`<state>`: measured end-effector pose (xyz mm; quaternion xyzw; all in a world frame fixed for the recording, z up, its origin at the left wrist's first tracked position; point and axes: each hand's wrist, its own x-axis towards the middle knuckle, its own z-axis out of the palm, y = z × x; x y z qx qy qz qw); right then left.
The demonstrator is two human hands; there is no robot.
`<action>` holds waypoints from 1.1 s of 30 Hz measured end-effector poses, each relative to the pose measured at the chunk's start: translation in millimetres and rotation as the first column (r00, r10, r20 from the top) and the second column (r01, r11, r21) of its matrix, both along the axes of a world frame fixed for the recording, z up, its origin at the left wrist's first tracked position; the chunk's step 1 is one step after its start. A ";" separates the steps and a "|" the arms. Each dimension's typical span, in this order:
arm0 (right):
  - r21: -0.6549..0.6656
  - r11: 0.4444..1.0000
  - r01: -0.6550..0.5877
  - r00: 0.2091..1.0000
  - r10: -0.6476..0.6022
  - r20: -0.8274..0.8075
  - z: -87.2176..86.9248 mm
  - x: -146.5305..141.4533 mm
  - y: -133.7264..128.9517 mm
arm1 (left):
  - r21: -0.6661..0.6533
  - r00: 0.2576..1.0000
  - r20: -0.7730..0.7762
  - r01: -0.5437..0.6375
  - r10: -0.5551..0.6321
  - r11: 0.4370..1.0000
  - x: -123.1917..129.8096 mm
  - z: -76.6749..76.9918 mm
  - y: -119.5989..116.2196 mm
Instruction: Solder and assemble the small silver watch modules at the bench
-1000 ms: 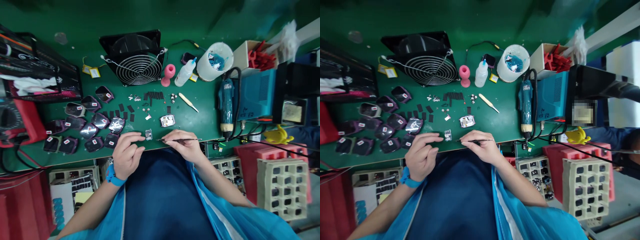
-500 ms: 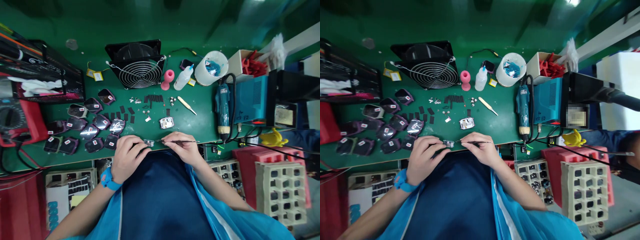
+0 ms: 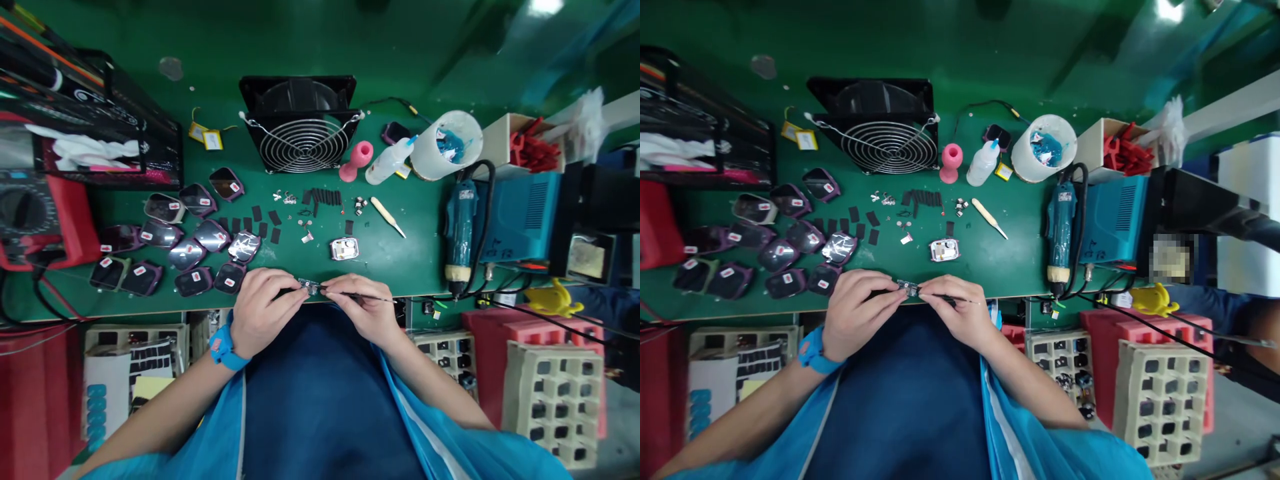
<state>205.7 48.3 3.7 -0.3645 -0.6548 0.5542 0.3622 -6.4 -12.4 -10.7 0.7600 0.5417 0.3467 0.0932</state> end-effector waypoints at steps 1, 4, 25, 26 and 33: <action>0.012 1.000 -0.005 1.000 0.005 0.007 -0.2 -0.5 0.4 | -0.005 1.000 -0.001 -0.002 0.002 1.000 -0.1 0.3 0.3; 0.037 0.999 -0.013 1.000 0.012 0.023 -0.4 -1.5 1.3 | -0.013 1.000 -0.002 -0.005 0.005 1.000 -0.3 0.9 1.2; 0.034 0.999 0.002 0.998 -0.004 0.064 0.8 -1.5 1.4 | -0.026 1.000 -0.001 -0.006 0.006 1.000 0.2 0.3 0.6; 0.032 0.999 0.003 0.998 -0.005 0.062 0.8 -1.6 1.5 | -0.027 1.000 0.000 -0.007 0.007 1.000 0.2 -0.1 0.5; 0.048 0.999 0.004 0.999 -0.006 0.046 1.1 -1.6 1.3 | -0.043 1.000 -0.008 -0.017 0.017 0.999 0.0 -0.4 0.8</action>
